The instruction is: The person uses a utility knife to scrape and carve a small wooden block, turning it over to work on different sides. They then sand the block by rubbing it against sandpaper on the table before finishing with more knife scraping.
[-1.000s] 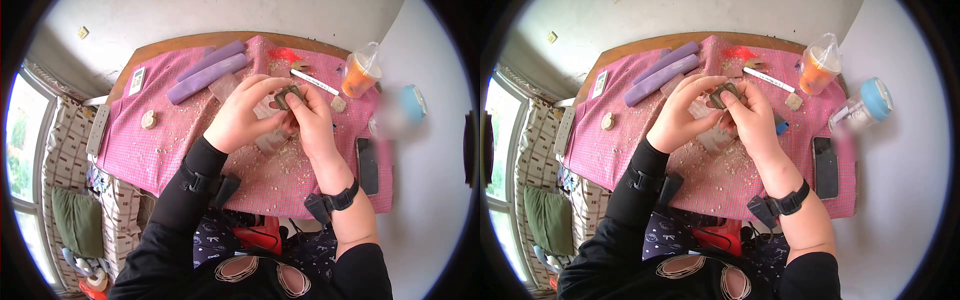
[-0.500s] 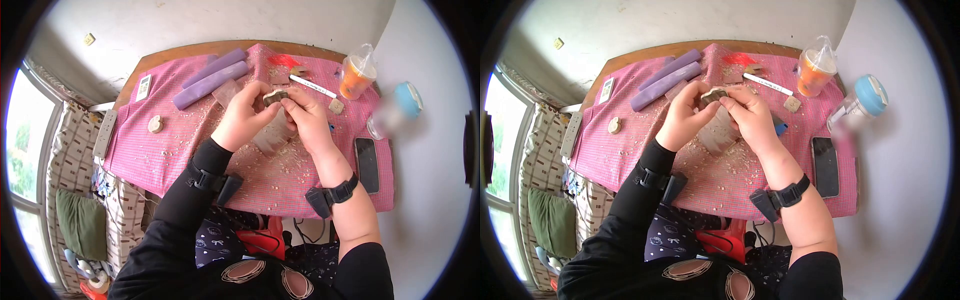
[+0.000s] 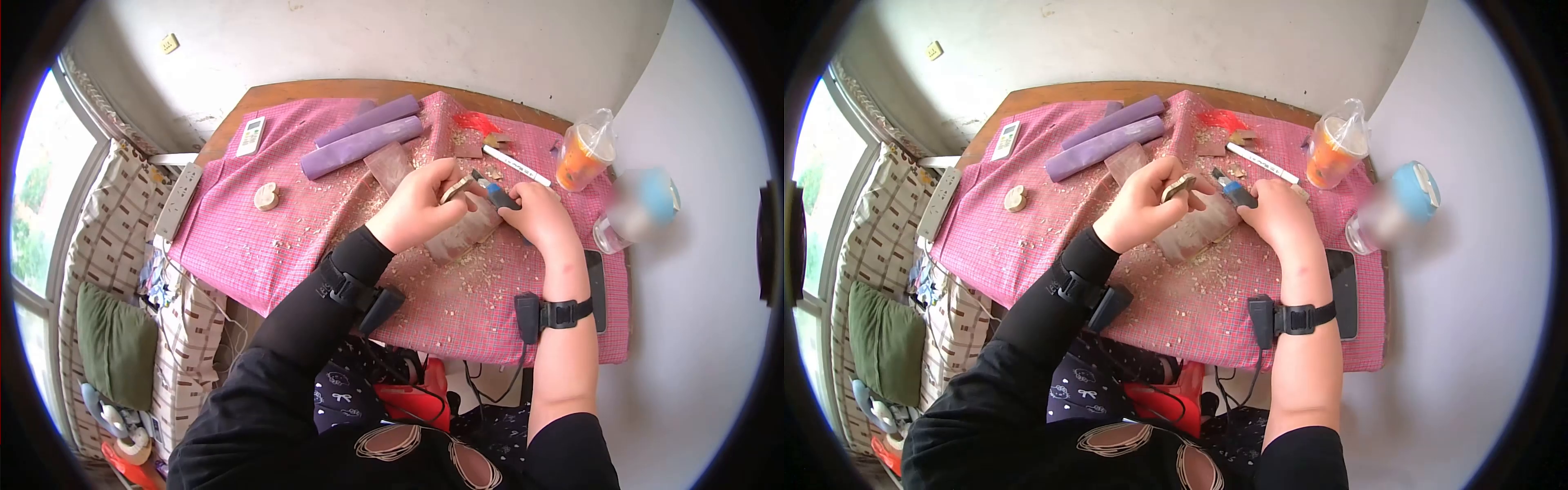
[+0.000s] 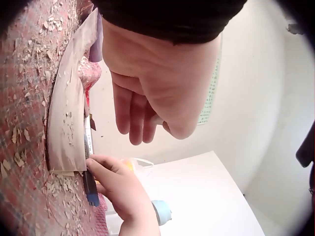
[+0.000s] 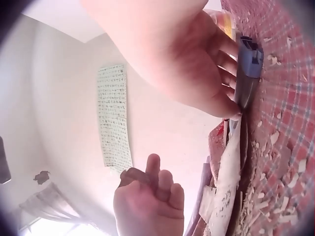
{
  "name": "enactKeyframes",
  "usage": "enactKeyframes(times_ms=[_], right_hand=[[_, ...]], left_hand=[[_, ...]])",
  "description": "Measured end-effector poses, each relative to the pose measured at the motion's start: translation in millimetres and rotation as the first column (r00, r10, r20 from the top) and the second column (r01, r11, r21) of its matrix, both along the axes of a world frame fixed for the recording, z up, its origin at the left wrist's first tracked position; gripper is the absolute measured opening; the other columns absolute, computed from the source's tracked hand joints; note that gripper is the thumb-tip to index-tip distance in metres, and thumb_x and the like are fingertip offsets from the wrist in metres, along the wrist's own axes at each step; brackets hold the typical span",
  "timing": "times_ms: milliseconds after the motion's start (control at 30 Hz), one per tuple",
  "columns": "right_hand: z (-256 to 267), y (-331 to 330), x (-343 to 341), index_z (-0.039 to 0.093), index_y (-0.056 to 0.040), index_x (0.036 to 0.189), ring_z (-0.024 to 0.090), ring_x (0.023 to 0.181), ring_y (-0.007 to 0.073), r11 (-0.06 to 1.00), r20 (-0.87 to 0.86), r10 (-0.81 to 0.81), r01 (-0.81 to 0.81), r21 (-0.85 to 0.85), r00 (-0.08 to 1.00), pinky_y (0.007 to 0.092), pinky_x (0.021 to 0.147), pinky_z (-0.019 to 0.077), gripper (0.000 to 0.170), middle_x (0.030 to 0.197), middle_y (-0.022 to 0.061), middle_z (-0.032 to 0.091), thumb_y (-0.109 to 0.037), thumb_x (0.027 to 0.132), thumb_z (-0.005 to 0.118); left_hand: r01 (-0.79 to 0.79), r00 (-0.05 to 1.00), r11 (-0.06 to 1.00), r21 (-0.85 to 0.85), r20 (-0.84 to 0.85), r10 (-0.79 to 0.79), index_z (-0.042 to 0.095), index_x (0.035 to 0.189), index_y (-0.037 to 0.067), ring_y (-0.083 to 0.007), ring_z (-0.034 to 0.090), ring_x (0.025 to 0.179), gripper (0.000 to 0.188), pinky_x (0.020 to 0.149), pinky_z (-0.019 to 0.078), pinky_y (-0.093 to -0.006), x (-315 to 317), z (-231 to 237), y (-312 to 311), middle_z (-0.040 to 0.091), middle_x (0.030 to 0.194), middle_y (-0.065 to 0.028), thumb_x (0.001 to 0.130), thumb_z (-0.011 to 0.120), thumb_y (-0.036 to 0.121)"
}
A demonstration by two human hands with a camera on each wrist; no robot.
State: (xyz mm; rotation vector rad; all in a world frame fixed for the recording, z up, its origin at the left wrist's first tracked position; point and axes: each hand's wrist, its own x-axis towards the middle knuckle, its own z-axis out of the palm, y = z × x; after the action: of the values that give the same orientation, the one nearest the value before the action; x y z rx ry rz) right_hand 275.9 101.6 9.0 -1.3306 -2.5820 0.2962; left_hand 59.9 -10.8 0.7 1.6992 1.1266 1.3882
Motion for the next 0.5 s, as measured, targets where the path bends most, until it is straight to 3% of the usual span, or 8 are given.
enactKeyframes(times_ms=[100, 167, 233, 267, 300, 367, 433, 500], right_hand=[[14.3, -2.7, -3.7, 0.07, -0.0008, 0.106, 0.067, 0.106, 0.0363, 0.997, -0.004, -0.027, 0.027, -0.065, 1.0, 0.0444, 0.092, 0.0536, 0.035, 0.11, 0.0189, 0.07, -0.028, 0.084, 0.075], [12.8, -3.3, -5.0, 0.07, 0.0002, 0.106, 0.067, 0.105, 0.036, 0.994, -0.026, -0.053, 0.051, -0.097, 0.998, 0.0432, 0.091, 0.054, 0.036, 0.109, 0.0192, 0.07, -0.027, 0.083, 0.075], [0.9, 2.5, -2.4, 0.069, 0.0029, 0.106, 0.069, 0.095, 0.0344, 0.999, -0.379, -0.027, 0.042, 0.032, 0.925, 0.0409, 0.086, 0.0548, 0.035, 0.104, 0.0192, 0.069, -0.024, 0.084, 0.074], [-4.0, 6.8, -3.3, 0.069, 0.0029, 0.106, 0.069, 0.095, 0.0344, 0.999, -0.376, -0.028, 0.043, 0.031, 0.926, 0.0409, 0.086, 0.0548, 0.035, 0.104, 0.0192, 0.069, -0.024, 0.084, 0.074], [-8.9, 11.5, -4.7, 0.067, 0.003, 0.109, 0.068, 0.09, 0.0299, 1.0, -0.487, 0.019, -0.021, 0.002, 0.873, 0.0394, 0.083, 0.0546, 0.035, 0.1, 0.0164, 0.068, -0.022, 0.085, 0.073], [-6.0, 7.5, -8.1, 0.066, 0.0032, 0.112, 0.067, 0.085, 0.0254, 0.996, -0.592, 0.059, -0.088, -0.02, 0.804, 0.0379, 0.081, 0.0545, 0.035, 0.096, 0.0136, 0.067, -0.02, 0.087, 0.071], [10.0, -14.8, -14.9, 0.062, 0.0023, 0.12, 0.064, 0.082, 0.0164, 0.894, -0.733, -0.123, -0.247, -0.375, 0.669, 0.035, 0.077, 0.0526, 0.034, 0.092, 0.008, 0.064, -0.018, 0.093, 0.063], [12.0, -23.6, -13.7, 0.06, 0.0013, 0.121, 0.062, 0.082, 0.0139, 0.845, -0.742, -0.086, -0.346, -0.408, 0.665, 0.0339, 0.077, 0.0514, 0.033, 0.092, 0.0065, 0.063, -0.017, 0.095, 0.058]], left_hand=[[0.005, 0.997, 1.0, -0.004, 0.074, -0.004, 0.047, 0.099, 0.001, -0.0191, 0.071, 0.099, 0.007, 0.086, 0.0571, -0.0334, 0.2, 1.5, 1.6, 0.07, 0.117, -0.0164, 0.092, 0.049, -0.002], [0.029, 0.96, 0.994, -0.103, 0.279, 0.001, 0.049, 0.107, 0.001, -0.0199, 0.07, 0.101, 0.013, 0.086, 0.0574, -0.0338, 5.4, 8.4, -2.1, 0.069, 0.116, -0.0153, 0.094, 0.047, -0.002], [0.03, 0.965, 0.986, -0.167, 0.26, 0.015, 0.05, 0.11, 0.001, -0.0189, 0.069, 0.1, 0.016, 0.086, 0.0571, -0.0332, 6.7, 4.4, -2.0, 0.068, 0.114, -0.0129, 0.095, 0.045, -0.002], [0.029, 0.971, 0.975, -0.219, 0.237, 0.024, 0.051, 0.114, 0.001, -0.0179, 0.069, 0.098, 0.019, 0.086, 0.0568, -0.0327, 6.7, 3.3, 0.8, 0.067, 0.112, -0.0105, 0.097, 0.044, -0.003], [0.031, 0.971, 0.975, -0.219, 0.239, 0.023, 0.051, 0.114, 0.001, -0.0179, 0.069, 0.098, 0.019, 0.086, 0.0568, -0.0327, 4.5, -3.0, 6.4, 0.067, 0.112, -0.0105, 0.097, 0.044, -0.003], [0.045, 0.98, 0.993, -0.111, 0.197, -0.022, 0.052, 0.12, 0.003, -0.0158, 0.067, 0.091, 0.021, 0.086, 0.0558, -0.0307, -1.2, -19.7, 17.2, 0.063, 0.104, -0.0051, 0.101, 0.044, 0.0], [0.036, 0.976, 0.994, -0.102, 0.219, -0.013, 0.052, 0.119, 0.003, -0.0141, 0.064, 0.088, 0.018, 0.084, 0.0547, -0.0294, 1.6, -18.7, 15.3, 0.061, 0.101, -0.0034, 0.102, 0.045, 0.002], [0.025, 0.971, 0.996, -0.091, 0.241, -0.002, 0.053, 0.118, 0.004, -0.0124, 0.062, 0.085, 0.016, 0.082, 0.0536, -0.0282, 3.2, -11.9, 10.3, 0.059, 0.098, -0.0017, 0.103, 0.047, 0.004]])
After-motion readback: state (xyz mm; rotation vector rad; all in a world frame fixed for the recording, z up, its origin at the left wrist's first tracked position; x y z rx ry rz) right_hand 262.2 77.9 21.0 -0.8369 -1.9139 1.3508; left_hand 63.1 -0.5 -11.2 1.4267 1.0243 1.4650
